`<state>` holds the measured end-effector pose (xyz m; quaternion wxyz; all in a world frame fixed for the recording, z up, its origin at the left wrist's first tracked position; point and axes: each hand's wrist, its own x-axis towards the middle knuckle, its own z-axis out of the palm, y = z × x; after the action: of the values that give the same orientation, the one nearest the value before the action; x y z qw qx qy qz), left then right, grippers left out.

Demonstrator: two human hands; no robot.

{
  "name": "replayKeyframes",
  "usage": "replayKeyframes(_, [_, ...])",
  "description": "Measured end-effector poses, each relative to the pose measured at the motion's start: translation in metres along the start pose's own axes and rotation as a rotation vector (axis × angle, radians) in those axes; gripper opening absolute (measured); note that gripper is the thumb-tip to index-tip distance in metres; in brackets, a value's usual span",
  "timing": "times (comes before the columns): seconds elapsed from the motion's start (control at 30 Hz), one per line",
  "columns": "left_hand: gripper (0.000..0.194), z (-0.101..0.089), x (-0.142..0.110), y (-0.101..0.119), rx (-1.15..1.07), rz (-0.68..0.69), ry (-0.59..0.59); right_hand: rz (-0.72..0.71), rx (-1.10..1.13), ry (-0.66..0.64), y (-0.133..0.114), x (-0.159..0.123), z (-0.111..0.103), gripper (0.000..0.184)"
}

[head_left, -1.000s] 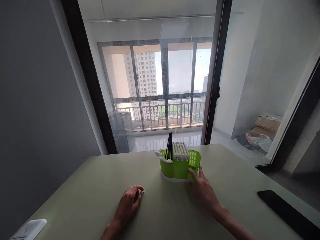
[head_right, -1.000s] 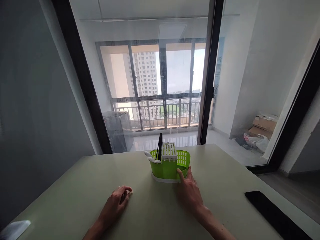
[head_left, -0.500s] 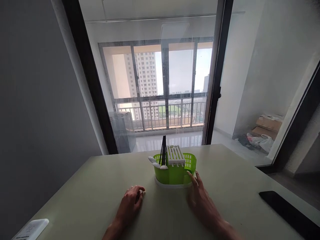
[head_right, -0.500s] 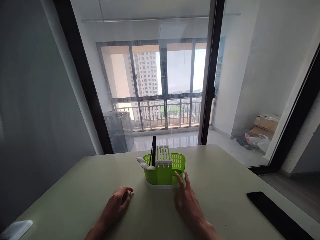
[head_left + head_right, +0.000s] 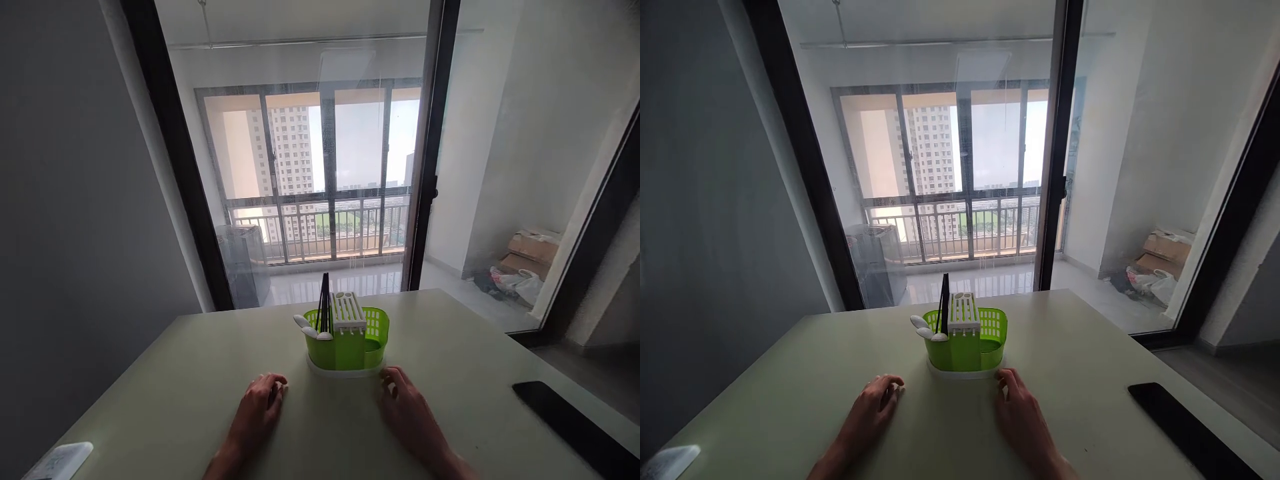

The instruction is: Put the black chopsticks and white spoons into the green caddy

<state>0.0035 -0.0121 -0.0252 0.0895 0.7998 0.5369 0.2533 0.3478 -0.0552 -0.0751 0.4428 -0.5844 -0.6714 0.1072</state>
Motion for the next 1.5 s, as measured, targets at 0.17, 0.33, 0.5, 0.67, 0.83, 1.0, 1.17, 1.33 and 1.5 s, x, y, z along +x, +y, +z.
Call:
replayKeyframes(0.17, [0.029,-0.002,-0.001,0.002,0.03,-0.005,-0.002,-0.087,-0.072,-0.1,0.002,-0.004,0.002,0.018])
replayKeyframes(0.33, [0.029,-0.001,-0.001,0.0,0.018,0.007,0.006,-0.133,-0.098,-0.158,-0.001,-0.005,-0.001,0.02])
replayKeyframes(0.5, [0.028,-0.001,0.0,0.0,-0.001,-0.007,-0.002,-0.125,-0.103,-0.155,-0.004,-0.005,-0.004,0.02])
replayKeyframes(0.67, [0.031,-0.004,0.0,0.004,-0.018,-0.023,-0.014,-0.157,-0.081,-0.127,0.001,-0.004,-0.001,0.022])
replayKeyframes(0.83, [0.03,-0.003,0.0,0.004,0.0,-0.005,0.0,-0.146,-0.078,-0.132,0.006,-0.004,0.002,0.022])
replayKeyframes(1.0, [0.03,-0.003,0.0,0.004,-0.016,-0.019,-0.015,-0.126,-0.065,-0.155,0.006,-0.005,0.001,0.02])
replayKeyframes(1.17, [0.028,-0.003,0.0,0.004,-0.027,-0.014,-0.014,-0.109,-0.051,-0.19,0.007,-0.005,0.001,0.021])
replayKeyframes(1.33, [0.03,-0.003,0.0,0.003,0.0,0.002,0.004,-0.096,-0.043,-0.188,0.004,-0.005,0.0,0.022])
replayKeyframes(1.5, [0.03,-0.004,-0.001,0.003,0.012,-0.002,0.011,-0.089,-0.038,-0.195,0.0,-0.004,-0.001,0.021])
